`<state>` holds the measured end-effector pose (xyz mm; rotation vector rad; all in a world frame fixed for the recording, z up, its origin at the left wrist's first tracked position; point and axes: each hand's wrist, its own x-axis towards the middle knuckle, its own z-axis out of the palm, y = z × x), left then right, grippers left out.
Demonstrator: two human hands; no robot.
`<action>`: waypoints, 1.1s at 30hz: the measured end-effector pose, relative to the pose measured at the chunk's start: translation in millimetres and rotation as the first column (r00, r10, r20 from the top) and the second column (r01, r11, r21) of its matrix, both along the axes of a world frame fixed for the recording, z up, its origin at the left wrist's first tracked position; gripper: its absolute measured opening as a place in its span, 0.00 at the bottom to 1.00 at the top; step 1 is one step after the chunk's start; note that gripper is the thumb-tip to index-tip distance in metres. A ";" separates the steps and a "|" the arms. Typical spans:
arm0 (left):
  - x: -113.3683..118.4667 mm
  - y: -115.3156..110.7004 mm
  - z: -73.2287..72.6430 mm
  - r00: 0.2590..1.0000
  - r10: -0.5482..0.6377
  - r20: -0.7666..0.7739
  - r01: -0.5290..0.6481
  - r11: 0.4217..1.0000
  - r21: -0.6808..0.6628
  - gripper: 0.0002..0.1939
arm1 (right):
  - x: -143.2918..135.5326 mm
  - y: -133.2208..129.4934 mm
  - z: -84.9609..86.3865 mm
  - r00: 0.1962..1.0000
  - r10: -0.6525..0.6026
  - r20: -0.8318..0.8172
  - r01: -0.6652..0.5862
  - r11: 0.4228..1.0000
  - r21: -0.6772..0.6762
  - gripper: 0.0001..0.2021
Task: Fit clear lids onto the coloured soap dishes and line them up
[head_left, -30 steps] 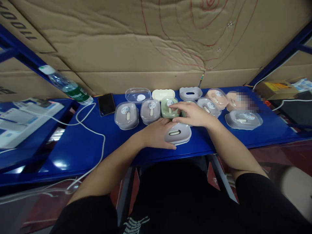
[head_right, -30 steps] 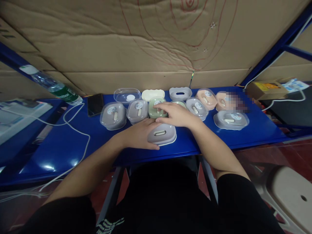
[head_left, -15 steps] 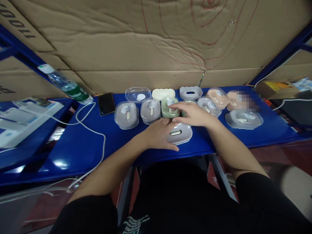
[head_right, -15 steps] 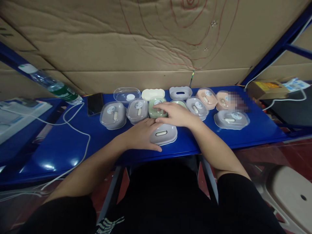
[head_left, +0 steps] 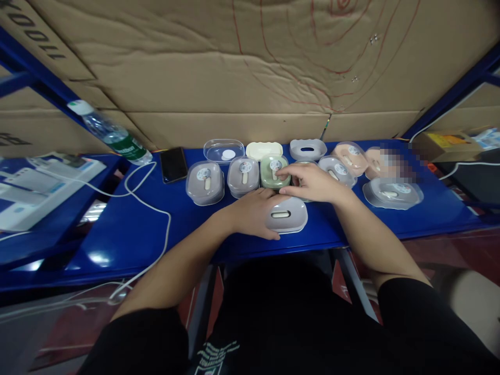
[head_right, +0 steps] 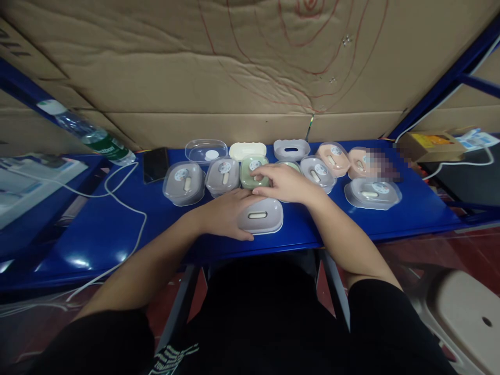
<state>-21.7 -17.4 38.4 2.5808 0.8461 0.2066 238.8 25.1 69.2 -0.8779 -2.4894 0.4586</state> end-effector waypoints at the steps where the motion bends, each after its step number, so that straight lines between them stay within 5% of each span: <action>1: -1.3 0.1 1.7 1.000 0.003 0.001 -0.003 1.000 -0.014 0.57 | 0.3 -0.3 1.3 1.000 0.002 0.010 -0.002 1.000 -0.014 0.20; 11: -2.0 -3.0 9.6 1.000 0.013 -0.009 -0.013 0.999 -0.038 0.57 | 4.6 -6.6 12.7 0.981 0.092 0.172 -0.051 0.972 -0.228 0.09; 23: -9.0 1.4 8.7 0.999 0.004 0.053 -0.005 1.000 0.023 0.56 | 6.3 -3.4 7.6 0.977 0.071 0.200 -0.031 0.980 -0.196 0.15; 33: -17.5 3.5 22.2 0.986 0.019 0.166 -0.008 0.998 -0.069 0.47 | 11.2 -0.9 11.6 0.995 0.009 0.103 0.002 0.994 -0.107 0.16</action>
